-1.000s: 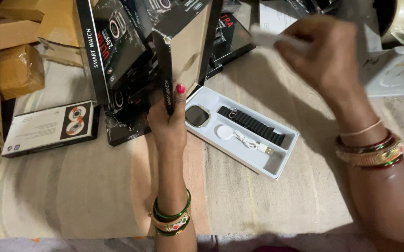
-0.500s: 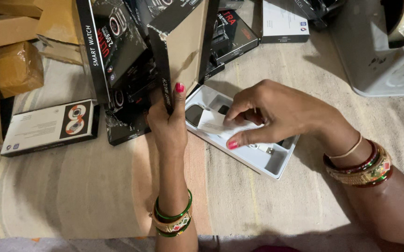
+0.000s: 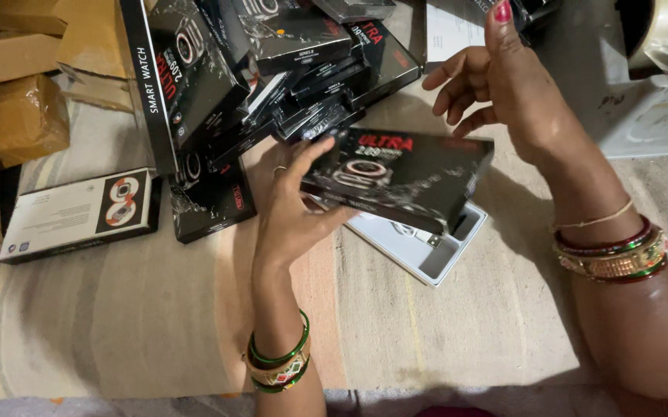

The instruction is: The person packs smart watches into small cardboard boxes. They open a watch box, place the watch and accessories inside, close the box, and seal it with tape. The process is repeated for multiple units.

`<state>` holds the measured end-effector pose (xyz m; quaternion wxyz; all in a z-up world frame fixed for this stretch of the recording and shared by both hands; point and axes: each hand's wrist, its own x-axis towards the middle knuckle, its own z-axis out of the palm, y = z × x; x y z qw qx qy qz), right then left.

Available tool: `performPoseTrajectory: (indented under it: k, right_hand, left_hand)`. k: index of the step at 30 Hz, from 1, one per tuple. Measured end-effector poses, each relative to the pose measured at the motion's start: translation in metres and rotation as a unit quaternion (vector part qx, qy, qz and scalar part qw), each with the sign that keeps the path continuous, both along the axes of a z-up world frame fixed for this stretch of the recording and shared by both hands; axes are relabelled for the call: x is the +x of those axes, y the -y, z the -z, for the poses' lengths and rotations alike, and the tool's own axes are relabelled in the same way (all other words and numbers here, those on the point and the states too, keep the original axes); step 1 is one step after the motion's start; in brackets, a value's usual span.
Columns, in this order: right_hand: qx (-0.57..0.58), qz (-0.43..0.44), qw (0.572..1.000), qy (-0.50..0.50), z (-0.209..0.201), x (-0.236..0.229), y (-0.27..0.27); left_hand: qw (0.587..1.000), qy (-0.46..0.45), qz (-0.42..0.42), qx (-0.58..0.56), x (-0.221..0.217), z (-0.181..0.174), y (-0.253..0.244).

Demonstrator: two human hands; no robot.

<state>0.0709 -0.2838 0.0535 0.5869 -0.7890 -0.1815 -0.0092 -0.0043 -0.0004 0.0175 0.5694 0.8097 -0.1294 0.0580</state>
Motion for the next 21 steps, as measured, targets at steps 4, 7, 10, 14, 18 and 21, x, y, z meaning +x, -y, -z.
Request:
performPoseTrajectory:
  k: [4,7,10,14,18,21]
  right_hand:
    - [-0.116,-0.015,0.993,-0.035,-0.004,-0.004,0.009]
    - [-0.259,-0.04,0.961,-0.085,-0.009,-0.01,0.003]
    - [-0.362,-0.099,0.919,-0.122,-0.016,-0.018,-0.008]
    - [-0.422,-0.122,0.889,-0.131,-0.026,-0.027,-0.01]
    - [-0.453,-0.147,0.87,-0.132,-0.028,-0.025,-0.004]
    - [-0.413,-0.179,0.873,-0.187,-0.026,-0.036,0.003]
  left_hand:
    - [0.999,-0.016,0.013,0.046,-0.005,-0.006,-0.004]
    - [0.998,-0.03,0.019,0.046,-0.006,-0.005,-0.008]
    - [0.999,-0.027,0.026,0.022,-0.006,-0.001,-0.011]
    - [1.0,-0.02,-0.012,-0.002,-0.005,0.005,-0.009]
    - [0.999,-0.036,-0.006,-0.038,-0.001,0.006,-0.004]
    - [0.999,-0.01,0.02,-0.031,-0.003,0.007,-0.001]
